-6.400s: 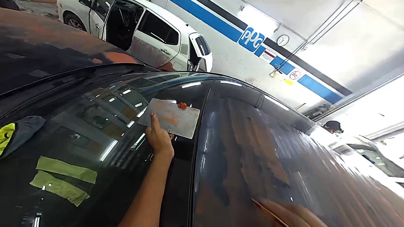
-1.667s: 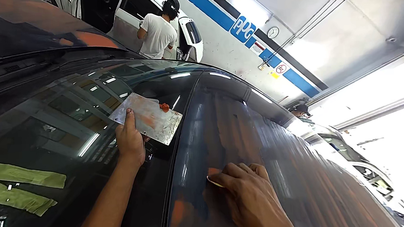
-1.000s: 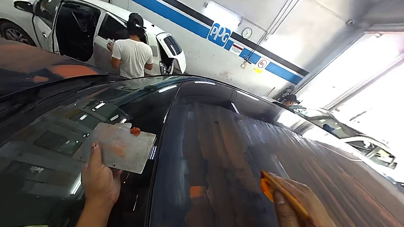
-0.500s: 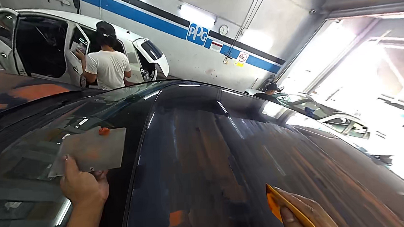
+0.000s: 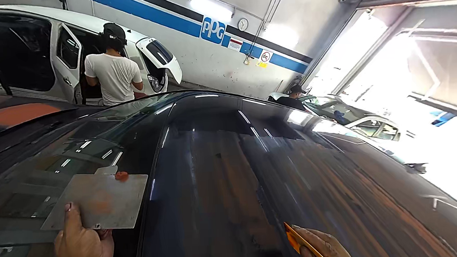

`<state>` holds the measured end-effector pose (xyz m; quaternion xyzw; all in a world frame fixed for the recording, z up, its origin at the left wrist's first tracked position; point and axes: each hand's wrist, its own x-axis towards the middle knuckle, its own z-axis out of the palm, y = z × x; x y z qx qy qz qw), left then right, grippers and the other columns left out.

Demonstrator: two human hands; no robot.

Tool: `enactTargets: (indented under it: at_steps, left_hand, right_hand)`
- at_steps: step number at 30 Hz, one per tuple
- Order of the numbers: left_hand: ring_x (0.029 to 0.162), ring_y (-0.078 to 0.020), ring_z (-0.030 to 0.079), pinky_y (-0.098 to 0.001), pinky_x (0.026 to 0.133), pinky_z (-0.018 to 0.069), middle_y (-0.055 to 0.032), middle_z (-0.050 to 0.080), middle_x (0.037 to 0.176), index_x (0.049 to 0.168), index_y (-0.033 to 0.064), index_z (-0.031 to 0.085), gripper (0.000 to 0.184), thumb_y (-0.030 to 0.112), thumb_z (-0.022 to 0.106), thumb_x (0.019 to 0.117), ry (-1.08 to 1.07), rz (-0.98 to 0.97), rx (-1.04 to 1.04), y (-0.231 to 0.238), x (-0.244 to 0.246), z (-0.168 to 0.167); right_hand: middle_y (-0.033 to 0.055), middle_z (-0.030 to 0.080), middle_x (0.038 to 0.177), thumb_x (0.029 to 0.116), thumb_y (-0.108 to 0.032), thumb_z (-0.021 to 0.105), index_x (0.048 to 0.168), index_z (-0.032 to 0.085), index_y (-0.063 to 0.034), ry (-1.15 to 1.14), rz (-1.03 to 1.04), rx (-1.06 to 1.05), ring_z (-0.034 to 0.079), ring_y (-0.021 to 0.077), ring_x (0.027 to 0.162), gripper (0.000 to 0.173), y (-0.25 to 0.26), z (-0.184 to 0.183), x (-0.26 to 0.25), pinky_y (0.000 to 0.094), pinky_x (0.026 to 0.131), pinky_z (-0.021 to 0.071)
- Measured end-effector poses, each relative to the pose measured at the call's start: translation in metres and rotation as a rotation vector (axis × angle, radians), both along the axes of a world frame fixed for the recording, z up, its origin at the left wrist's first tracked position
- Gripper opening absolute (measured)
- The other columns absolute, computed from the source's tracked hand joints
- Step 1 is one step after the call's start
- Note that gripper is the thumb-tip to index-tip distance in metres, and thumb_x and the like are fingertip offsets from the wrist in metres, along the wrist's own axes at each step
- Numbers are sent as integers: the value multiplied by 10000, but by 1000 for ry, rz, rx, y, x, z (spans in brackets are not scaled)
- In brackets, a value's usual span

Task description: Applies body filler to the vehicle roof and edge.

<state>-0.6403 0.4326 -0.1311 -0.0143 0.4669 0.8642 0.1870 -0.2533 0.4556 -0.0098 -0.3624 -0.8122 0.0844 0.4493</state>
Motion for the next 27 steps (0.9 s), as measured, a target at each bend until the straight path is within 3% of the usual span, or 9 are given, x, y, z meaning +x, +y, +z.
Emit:
enactTargets:
  at_steps: [5,8,10,13,21,24,27]
  left_hand:
    - [486,-24,571,-188,396,449,73,660,715,1047,172,602,307,380,389,1116,-43,-4,-9,-1,2,3]
    - [464,-26,544,-188,387,432,73,645,695,1038,166,606,295,380,416,1111,-46,-9,-23,-1,3,4]
    - [489,-33,575,-197,407,460,69,660,712,1041,163,617,298,391,435,1104,-52,-11,-17,-2,4,4]
    - [521,-46,614,-210,422,492,51,676,733,1069,149,611,297,392,445,1101,-74,-10,3,-2,2,4]
    - [583,-61,651,-229,467,527,41,693,788,1114,144,609,314,409,440,1099,-63,-19,-23,-4,1,2]
    - [582,-58,655,-224,467,528,40,700,786,1092,145,621,311,402,446,1098,-58,-15,-30,-4,0,2]
    - [571,-47,647,-214,456,519,51,696,788,1107,153,615,300,398,441,1101,-61,-16,-27,-3,0,4]
  right_hand:
    - [111,724,1094,1018,-120,565,1160,758,-52,-142,51,-46,659,200,1059,249,17,27,-11,371,930,541]
    - [-48,723,1073,1021,-233,524,1164,776,-258,-508,-19,68,649,141,1021,291,59,42,-33,383,858,533]
    - [-85,720,1012,988,-274,488,1129,773,-330,-749,-71,146,656,158,960,323,101,33,-46,419,800,517]
    - [-69,725,1039,971,-232,509,1150,773,-328,-918,-97,132,655,186,977,333,133,24,-59,450,846,493]
    - [-100,724,1005,964,-256,523,1067,783,-317,-935,-101,167,655,147,943,286,138,4,-70,442,868,478]
    - [-111,730,1026,974,-272,512,1053,780,-311,-964,-102,75,656,138,952,283,129,12,-68,472,899,448]
    - [-68,733,1074,1013,-313,490,1103,771,-272,-1014,-112,-68,656,166,1023,298,132,31,-73,498,954,428]
